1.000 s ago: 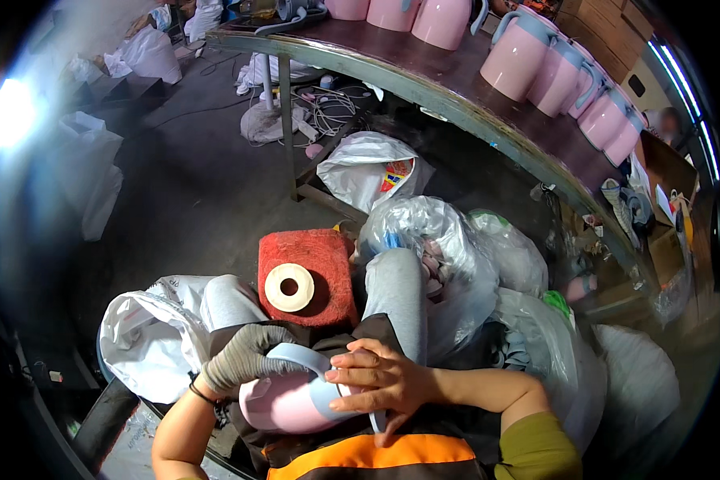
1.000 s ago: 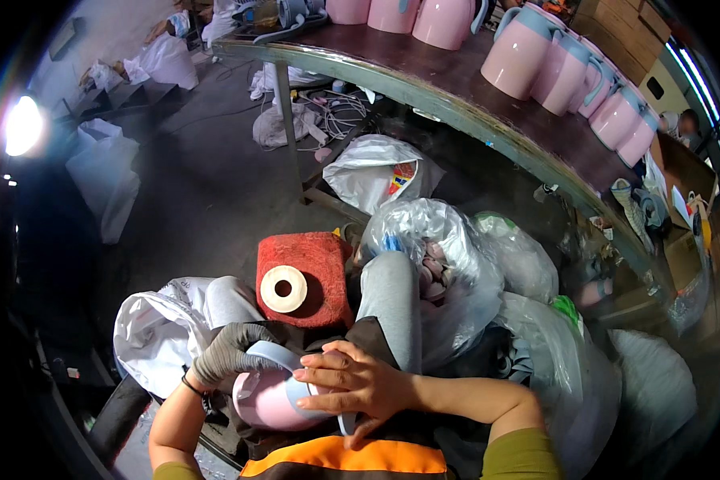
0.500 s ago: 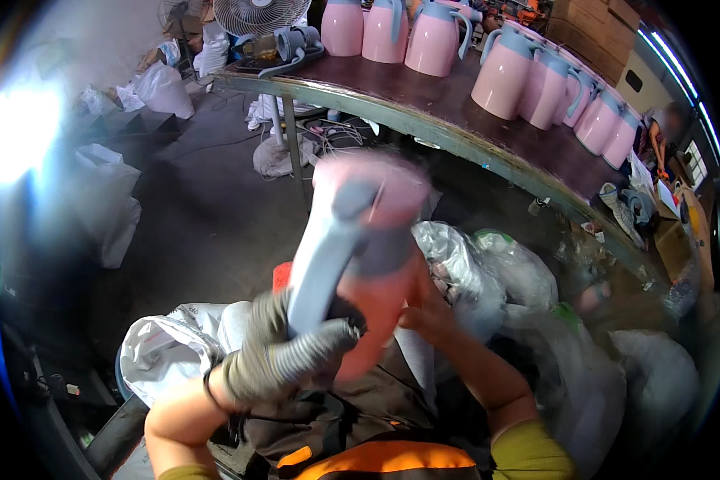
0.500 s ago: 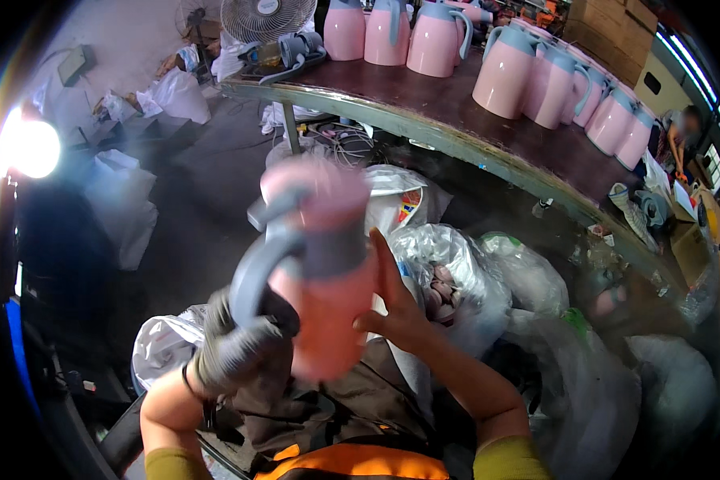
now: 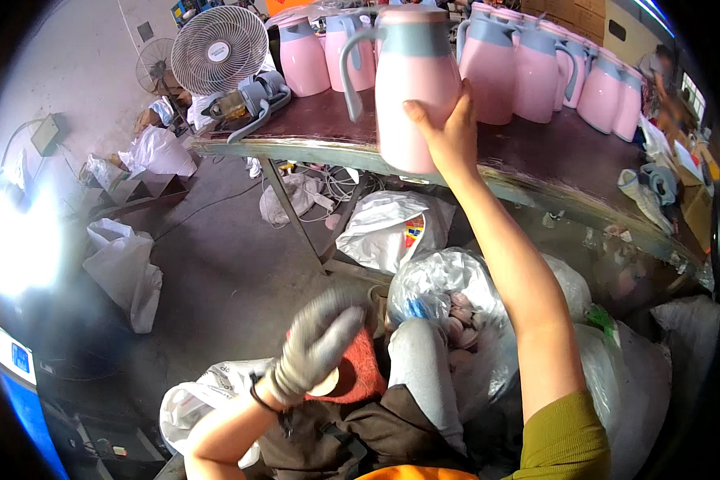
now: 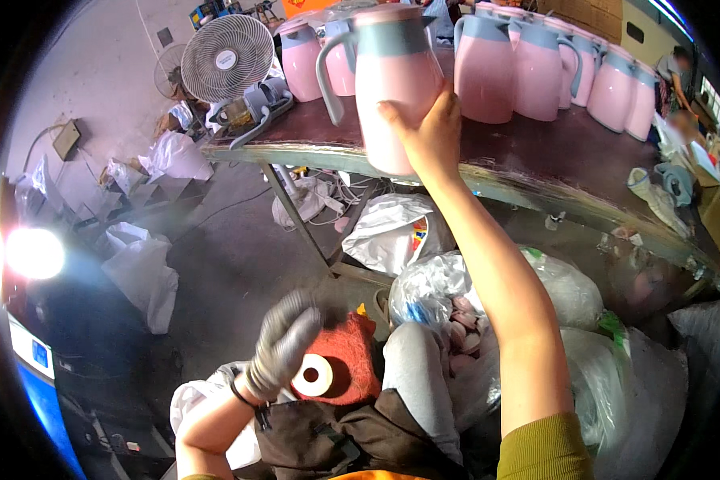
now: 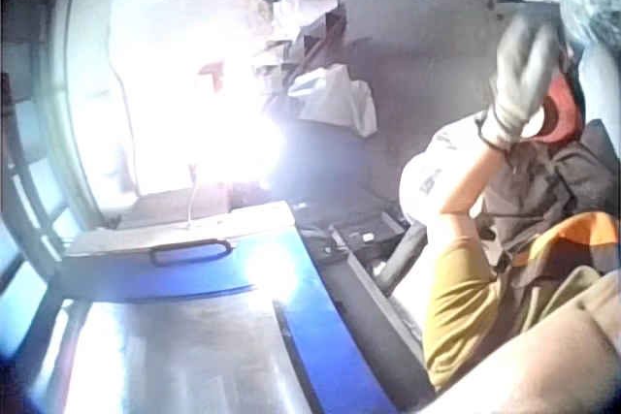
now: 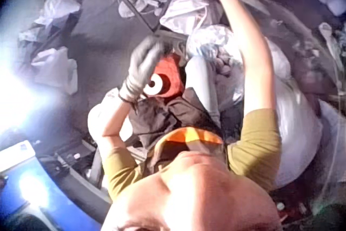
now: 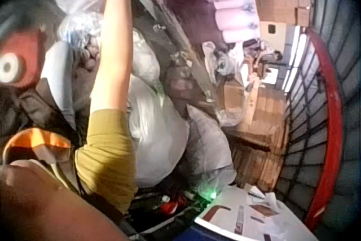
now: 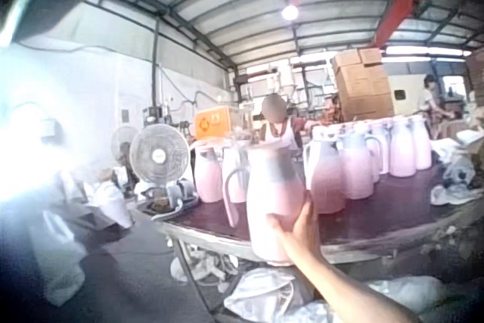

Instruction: The person assembles plastic kettles by placing a top lid component onto a pink kettle body, securing a circular seal, and then placing the assembled units into a white bag.

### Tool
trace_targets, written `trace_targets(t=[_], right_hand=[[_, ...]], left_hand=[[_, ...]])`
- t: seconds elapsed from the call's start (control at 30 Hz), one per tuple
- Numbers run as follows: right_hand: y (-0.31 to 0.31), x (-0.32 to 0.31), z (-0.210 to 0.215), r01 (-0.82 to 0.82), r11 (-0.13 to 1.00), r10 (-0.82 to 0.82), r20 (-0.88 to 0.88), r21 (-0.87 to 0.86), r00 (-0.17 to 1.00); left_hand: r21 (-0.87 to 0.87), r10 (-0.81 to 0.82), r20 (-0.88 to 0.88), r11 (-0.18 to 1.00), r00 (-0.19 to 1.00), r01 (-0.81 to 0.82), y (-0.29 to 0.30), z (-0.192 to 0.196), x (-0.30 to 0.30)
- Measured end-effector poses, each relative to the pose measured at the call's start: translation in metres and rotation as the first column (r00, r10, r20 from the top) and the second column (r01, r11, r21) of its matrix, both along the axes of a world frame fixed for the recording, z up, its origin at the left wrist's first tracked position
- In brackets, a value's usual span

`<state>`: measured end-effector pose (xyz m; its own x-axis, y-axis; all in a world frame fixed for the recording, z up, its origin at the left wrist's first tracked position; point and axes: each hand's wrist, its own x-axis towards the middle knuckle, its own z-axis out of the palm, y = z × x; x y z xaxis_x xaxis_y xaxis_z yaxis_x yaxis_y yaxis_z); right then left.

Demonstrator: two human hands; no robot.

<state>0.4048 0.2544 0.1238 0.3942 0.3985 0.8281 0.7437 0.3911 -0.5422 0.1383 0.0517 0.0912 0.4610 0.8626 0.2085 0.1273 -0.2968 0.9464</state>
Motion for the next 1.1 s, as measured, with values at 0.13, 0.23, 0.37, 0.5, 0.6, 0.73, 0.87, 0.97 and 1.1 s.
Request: trace_targets(t=[0.13,0.23,0.37,0.5,0.6,0.73,0.87,0.97,1.1], right_hand=[[0.063,0.027,0.004,0.089,0.921,-0.084,0.031,-0.379,0.996],[0.104,0.066,0.030,0.470,0.882,-0.400,0.489,-0.024,0.775],[0.123,0.133,0.085,0.652,0.752,-0.582,0.564,0.098,0.586],[0.100,0.160,0.105,0.621,0.772,-0.486,0.502,-0.137,0.715],[0.076,0.182,0.117,0.661,0.748,-0.512,0.584,-0.056,0.630],[-0.018,0.163,0.092,0.274,0.954,-0.299,0.405,0.119,0.864],[-0.163,0.077,0.025,-0.195,0.966,0.158,0.209,0.168,0.965],[-0.246,0.009,-0.030,-0.456,0.889,0.450,0.280,-0.049,0.848],[-0.257,-0.001,-0.091,-0.606,0.775,0.619,0.019,-0.182,0.785]], left_hand=[[-0.405,0.036,-0.061,0.912,0.998,-0.057,-0.037,-0.089,-0.051],[-0.586,0.213,-0.100,0.777,0.972,-0.230,-0.062,-0.092,-0.068],[-0.689,0.329,-0.006,0.683,0.944,-0.242,-0.078,-0.117,-0.097],[-0.722,0.364,0.051,0.657,0.930,-0.217,-0.076,-0.111,-0.089],[-0.739,0.327,0.070,0.651,0.942,-0.171,-0.074,-0.105,-0.081],[-0.537,0.215,-0.015,0.822,0.976,-0.189,-0.048,-0.085,-0.058],[-0.354,0.205,0.156,0.925,0.966,-0.139,-0.008,-0.078,-0.026],[-0.556,0.377,0.590,0.831,0.714,0.020,0.002,-0.075,-0.009],[-0.589,0.524,0.688,0.807,0.502,-0.035,-0.011,-0.082,-0.028]])
